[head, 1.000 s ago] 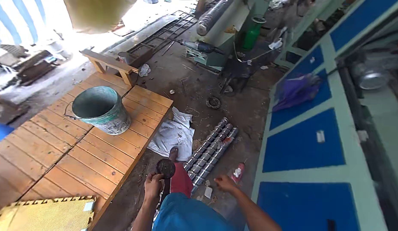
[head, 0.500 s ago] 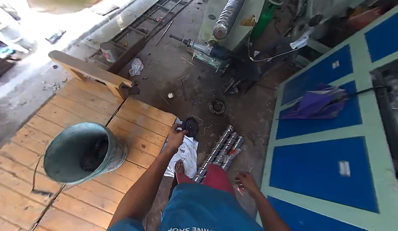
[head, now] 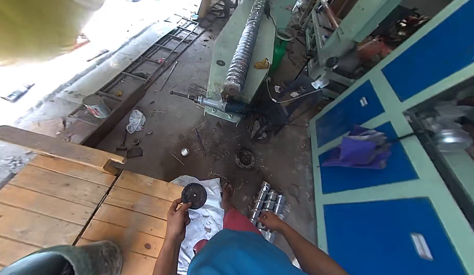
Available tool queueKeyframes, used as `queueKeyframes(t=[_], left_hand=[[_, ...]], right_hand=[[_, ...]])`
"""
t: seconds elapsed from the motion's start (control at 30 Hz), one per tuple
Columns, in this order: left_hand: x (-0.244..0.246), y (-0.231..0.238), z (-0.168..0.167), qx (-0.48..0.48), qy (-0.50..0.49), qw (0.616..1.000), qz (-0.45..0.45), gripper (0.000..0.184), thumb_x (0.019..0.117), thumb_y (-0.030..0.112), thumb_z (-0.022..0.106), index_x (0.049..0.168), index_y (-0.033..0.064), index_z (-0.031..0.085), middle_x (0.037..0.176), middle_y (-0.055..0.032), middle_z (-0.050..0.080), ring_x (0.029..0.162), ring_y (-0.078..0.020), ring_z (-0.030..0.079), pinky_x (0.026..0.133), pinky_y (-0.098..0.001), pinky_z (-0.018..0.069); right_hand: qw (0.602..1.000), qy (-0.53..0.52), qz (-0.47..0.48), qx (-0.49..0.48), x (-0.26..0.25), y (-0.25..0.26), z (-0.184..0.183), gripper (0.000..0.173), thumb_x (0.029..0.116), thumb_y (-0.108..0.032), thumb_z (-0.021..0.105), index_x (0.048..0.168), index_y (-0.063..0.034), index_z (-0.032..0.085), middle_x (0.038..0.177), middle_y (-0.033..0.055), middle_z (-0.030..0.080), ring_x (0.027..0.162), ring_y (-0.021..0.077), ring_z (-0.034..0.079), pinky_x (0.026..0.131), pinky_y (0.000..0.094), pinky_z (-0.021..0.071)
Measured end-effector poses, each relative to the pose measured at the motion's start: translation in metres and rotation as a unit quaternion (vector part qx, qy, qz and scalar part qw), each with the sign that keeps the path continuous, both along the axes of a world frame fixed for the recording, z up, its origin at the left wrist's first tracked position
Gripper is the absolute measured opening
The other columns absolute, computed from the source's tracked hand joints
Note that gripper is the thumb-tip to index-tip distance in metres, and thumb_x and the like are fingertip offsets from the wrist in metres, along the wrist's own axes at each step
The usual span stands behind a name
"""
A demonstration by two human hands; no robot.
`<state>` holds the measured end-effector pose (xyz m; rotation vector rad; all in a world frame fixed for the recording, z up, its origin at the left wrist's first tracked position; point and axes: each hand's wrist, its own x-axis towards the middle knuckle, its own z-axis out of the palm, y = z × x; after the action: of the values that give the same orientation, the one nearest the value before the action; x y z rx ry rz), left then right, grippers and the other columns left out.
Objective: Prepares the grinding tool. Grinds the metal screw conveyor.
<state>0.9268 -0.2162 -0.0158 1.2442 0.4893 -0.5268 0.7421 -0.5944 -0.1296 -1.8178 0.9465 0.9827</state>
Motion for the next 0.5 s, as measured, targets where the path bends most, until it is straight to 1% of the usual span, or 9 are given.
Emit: queueKeyframes(t=[0.07, 0.13, 0.23, 0.3, 0.33, 0.43, 0.5], left_hand=[[0.024, -0.012, -0.006, 0.019, 0.018, 0.998, 0.051, 0.028, 0.0957, 0.002, 0.062, 0.123, 0.0043, 0.056, 0.07, -0.0065, 0.057, 0.041, -0.0059, 0.032, 0.037, -0.0214, 0.0279], [0.064, -0.031, 0.001, 0.041, 0.022, 0.994, 0.096, 0.03, 0.0954, 0.003, 0.062, 0.124, 0.0052, 0.055, 0.07, -0.0055, 0.057, 0.04, -0.0056, 0.032, 0.036, -0.0216, 0.0283], [0.12, -0.068, 0.013, 0.072, 0.027, 0.991, 0.108, 0.035, 0.0965, 0.004, 0.063, 0.13, 0.0057, 0.053, 0.077, -0.0069, 0.06, 0.042, -0.0058, 0.032, 0.038, -0.022, 0.0277], [0.162, -0.09, 0.027, 0.098, 0.011, 0.99, 0.101, 0.04, 0.0965, 0.005, 0.065, 0.135, 0.0051, 0.053, 0.076, -0.0063, 0.058, 0.043, -0.0062, 0.033, 0.038, -0.0226, 0.0294], [0.178, -0.096, 0.035, 0.113, 0.0, 0.989, 0.096, 0.04, 0.0964, 0.005, 0.066, 0.134, 0.005, 0.053, 0.074, -0.0052, 0.057, 0.043, -0.0061, 0.033, 0.039, -0.0227, 0.03], [0.225, -0.107, 0.053, 0.154, -0.05, 0.982, 0.096, 0.041, 0.0943, 0.005, 0.07, 0.132, 0.005, 0.054, 0.069, -0.0037, 0.06, 0.042, -0.0057, 0.037, 0.038, -0.0224, 0.0309], [0.257, -0.108, 0.059, 0.189, -0.081, 0.974, 0.095, 0.042, 0.0932, 0.006, 0.072, 0.131, 0.0037, 0.055, 0.07, -0.0037, 0.062, 0.043, -0.0066, 0.042, 0.039, -0.0232, 0.0347]], right_hand=[[1.0, 0.006, 0.012, 0.004, 0.035, -0.03, -0.01, 0.049, 0.1053, -0.041, 0.056, 0.138, -0.0036, 0.059, 0.121, 0.0235, 0.068, 0.102, 0.0365, 0.071, 0.091, 0.0551, 0.0573], [1.0, -0.014, 0.021, -0.003, 0.091, -0.063, -0.004, 0.048, 0.1044, -0.04, 0.057, 0.132, -0.0012, 0.062, 0.119, 0.0235, 0.069, 0.105, 0.0356, 0.07, 0.094, 0.0549, 0.056], [0.997, -0.071, 0.023, -0.016, 0.175, -0.104, 0.028, 0.046, 0.1048, -0.037, 0.058, 0.132, -0.0003, 0.063, 0.12, 0.0232, 0.069, 0.106, 0.0347, 0.069, 0.097, 0.0535, 0.0551], [0.992, -0.117, 0.047, -0.023, 0.236, -0.128, 0.047, 0.044, 0.1054, -0.034, 0.058, 0.132, 0.0, 0.062, 0.122, 0.0239, 0.067, 0.107, 0.0352, 0.069, 0.097, 0.0541, 0.0551], [0.989, -0.122, 0.074, -0.025, 0.259, -0.134, 0.054, 0.044, 0.1052, -0.035, 0.058, 0.132, -0.0004, 0.062, 0.123, 0.0238, 0.067, 0.109, 0.0354, 0.069, 0.099, 0.0549, 0.0539], [0.977, -0.134, 0.162, -0.028, 0.325, -0.14, 0.067, 0.047, 0.1043, -0.039, 0.057, 0.135, -0.0045, 0.062, 0.127, 0.0204, 0.067, 0.118, 0.0337, 0.066, 0.105, 0.0559, 0.0502], [0.971, -0.154, 0.181, -0.016, 0.361, -0.127, 0.076, 0.047, 0.1042, -0.041, 0.058, 0.136, -0.0064, 0.063, 0.128, 0.0187, 0.068, 0.12, 0.0324, 0.065, 0.106, 0.055, 0.0495]])
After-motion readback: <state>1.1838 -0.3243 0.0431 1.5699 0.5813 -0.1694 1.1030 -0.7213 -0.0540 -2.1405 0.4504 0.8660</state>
